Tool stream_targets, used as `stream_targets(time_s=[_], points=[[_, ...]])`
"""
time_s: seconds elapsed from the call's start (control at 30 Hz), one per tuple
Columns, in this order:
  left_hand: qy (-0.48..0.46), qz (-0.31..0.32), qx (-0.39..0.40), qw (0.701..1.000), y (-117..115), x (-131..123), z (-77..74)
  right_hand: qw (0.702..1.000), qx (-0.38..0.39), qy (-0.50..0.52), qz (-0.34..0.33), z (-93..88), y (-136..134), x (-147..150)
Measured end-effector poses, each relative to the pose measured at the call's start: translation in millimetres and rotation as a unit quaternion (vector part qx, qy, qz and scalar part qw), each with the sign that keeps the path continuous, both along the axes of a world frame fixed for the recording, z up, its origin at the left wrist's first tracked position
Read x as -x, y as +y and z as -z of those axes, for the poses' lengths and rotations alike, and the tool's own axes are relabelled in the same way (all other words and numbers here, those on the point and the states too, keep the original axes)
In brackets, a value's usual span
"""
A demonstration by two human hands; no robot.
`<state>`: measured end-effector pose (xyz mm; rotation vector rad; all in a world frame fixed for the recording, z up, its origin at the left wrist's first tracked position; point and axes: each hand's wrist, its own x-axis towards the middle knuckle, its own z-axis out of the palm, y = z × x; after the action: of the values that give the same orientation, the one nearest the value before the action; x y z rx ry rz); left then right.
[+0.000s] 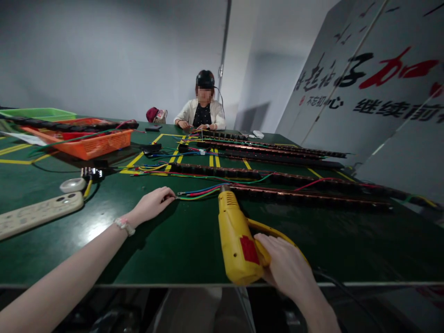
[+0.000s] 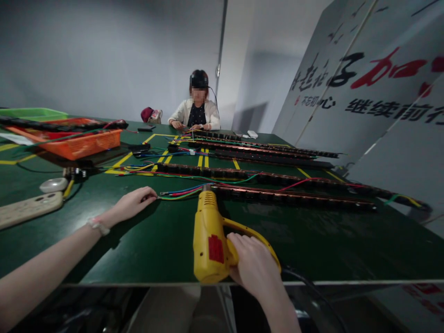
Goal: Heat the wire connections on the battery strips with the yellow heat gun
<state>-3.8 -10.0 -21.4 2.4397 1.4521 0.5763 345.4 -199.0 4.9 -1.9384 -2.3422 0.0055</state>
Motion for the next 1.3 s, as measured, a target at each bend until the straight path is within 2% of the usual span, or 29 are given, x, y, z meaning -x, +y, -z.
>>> stream_targets(time_s=[0.1, 0.2, 0.37, 0.47, 0.57, 0.8, 1.0, 1.1, 1.3], points=[[-0.073, 0.011, 0.037, 0.997, 4.6, 1.2, -0.8, 0.998, -0.033, -0.044, 0.015, 4.5, 0.7, -11.8], [-0.164, 0.029, 0.077, 0.983, 9.2, 1.6, -2.7, 0.996, -0.071, -0.061, -0.002, 9.1, 2.3, -18.6], [-0.236, -0.017, 0.091, 0.967, 16.5, 1.5, 1.9, 0.987, -0.139, -0.056, -0.06, 15.5, 3.4, -19.9], [-0.243, -0.047, 0.072, 0.966, 17.3, 0.1, 6.7, 0.982, -0.166, -0.055, -0.069, 16.8, 1.9, -14.0], [-0.22, -0.077, 0.057, 0.971, 18.0, -3.4, 8.6, 0.986, -0.15, -0.048, -0.059, 16.0, 0.7, -4.3], [-0.167, -0.187, 0.045, 0.967, 26.7, -13.0, 2.8, 0.991, -0.117, -0.048, -0.031, 7.3, 10.4, 13.4], [-0.172, -0.133, 0.034, 0.975, 23.4, -12.0, 3.6, 0.994, -0.098, -0.05, -0.005, 3.8, 17.7, 22.7], [-0.14, -0.125, 0.018, 0.982, 19.2, -13.6, 3.2, 0.995, -0.083, -0.045, 0.007, 4.6, 14.8, 27.9], [-0.141, -0.075, 0.018, 0.987, 23.9, -12.3, 6.5, 0.998, -0.062, -0.014, -0.021, 3.1, 9.3, 42.7]])
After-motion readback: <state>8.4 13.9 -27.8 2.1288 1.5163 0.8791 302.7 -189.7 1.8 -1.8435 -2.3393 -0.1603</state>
